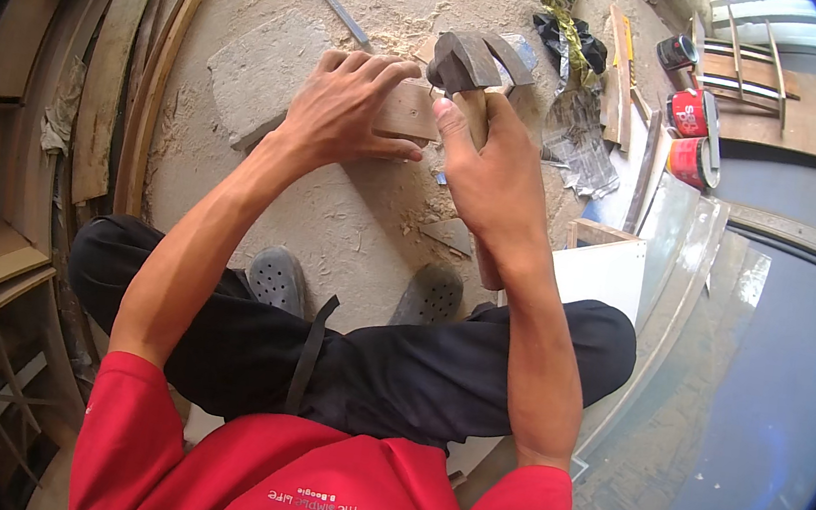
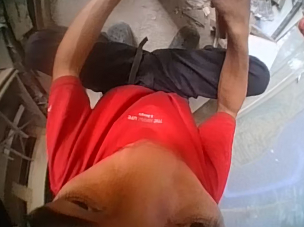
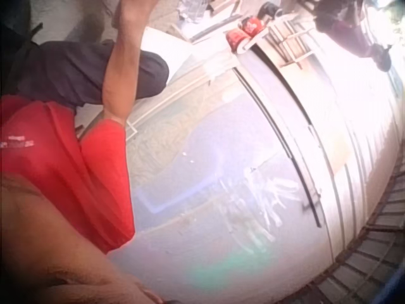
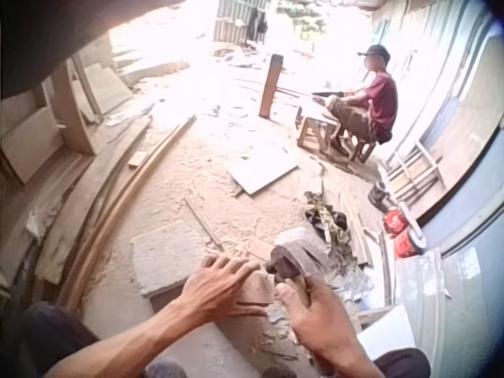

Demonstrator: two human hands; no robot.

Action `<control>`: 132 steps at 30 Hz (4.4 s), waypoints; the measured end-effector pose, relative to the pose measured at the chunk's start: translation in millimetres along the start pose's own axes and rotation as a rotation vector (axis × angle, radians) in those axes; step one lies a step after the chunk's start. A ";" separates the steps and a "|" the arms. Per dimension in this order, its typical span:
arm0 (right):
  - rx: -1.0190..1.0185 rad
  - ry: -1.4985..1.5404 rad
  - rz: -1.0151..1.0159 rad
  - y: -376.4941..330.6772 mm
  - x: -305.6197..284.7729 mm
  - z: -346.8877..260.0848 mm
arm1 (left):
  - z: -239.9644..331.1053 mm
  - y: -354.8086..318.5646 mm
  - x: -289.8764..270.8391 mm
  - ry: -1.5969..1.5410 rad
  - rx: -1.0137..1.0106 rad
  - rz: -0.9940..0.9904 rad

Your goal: The person assembles a small wooden box by hand, using a hammer to drive nails into the joints. They repeatedly align the wooden pieces, tap them together, and inspect the structure before continuing to secure the sides.

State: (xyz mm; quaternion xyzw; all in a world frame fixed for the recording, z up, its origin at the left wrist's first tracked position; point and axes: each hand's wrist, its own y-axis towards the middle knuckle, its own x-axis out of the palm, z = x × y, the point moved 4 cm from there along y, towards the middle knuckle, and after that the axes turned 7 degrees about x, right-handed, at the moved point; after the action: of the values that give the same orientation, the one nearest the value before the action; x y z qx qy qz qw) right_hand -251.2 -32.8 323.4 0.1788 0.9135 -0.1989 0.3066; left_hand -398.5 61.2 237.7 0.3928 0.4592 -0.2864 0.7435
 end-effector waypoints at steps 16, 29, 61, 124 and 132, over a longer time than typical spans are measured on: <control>0.062 -0.045 -0.025 2.6 -0.8 9.4 | 10.1 11.1 3.2 -0.374 -0.032 0.199; 0.105 0.014 -0.043 5.0 -6.9 12.5 | 3.7 19.1 6.2 -0.503 -0.220 0.168; 0.035 -0.037 0.026 -1.6 -0.5 6.6 | 3.2 16.2 9.1 -0.382 -0.144 0.210; 0.074 -0.154 0.001 14.7 9.4 9.7 | -16.6 10.6 -12.5 -0.190 -0.130 -0.243; -0.086 0.142 0.144 -9.7 -7.5 -24.0 | -16.6 6.9 -11.8 -0.102 -0.095 -0.164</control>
State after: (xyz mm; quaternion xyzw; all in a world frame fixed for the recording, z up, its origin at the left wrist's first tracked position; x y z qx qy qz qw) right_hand -261.7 -31.3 348.3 0.2445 0.9253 -0.1239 0.2619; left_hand -405.6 79.6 246.1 0.3032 0.4646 -0.3436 0.7577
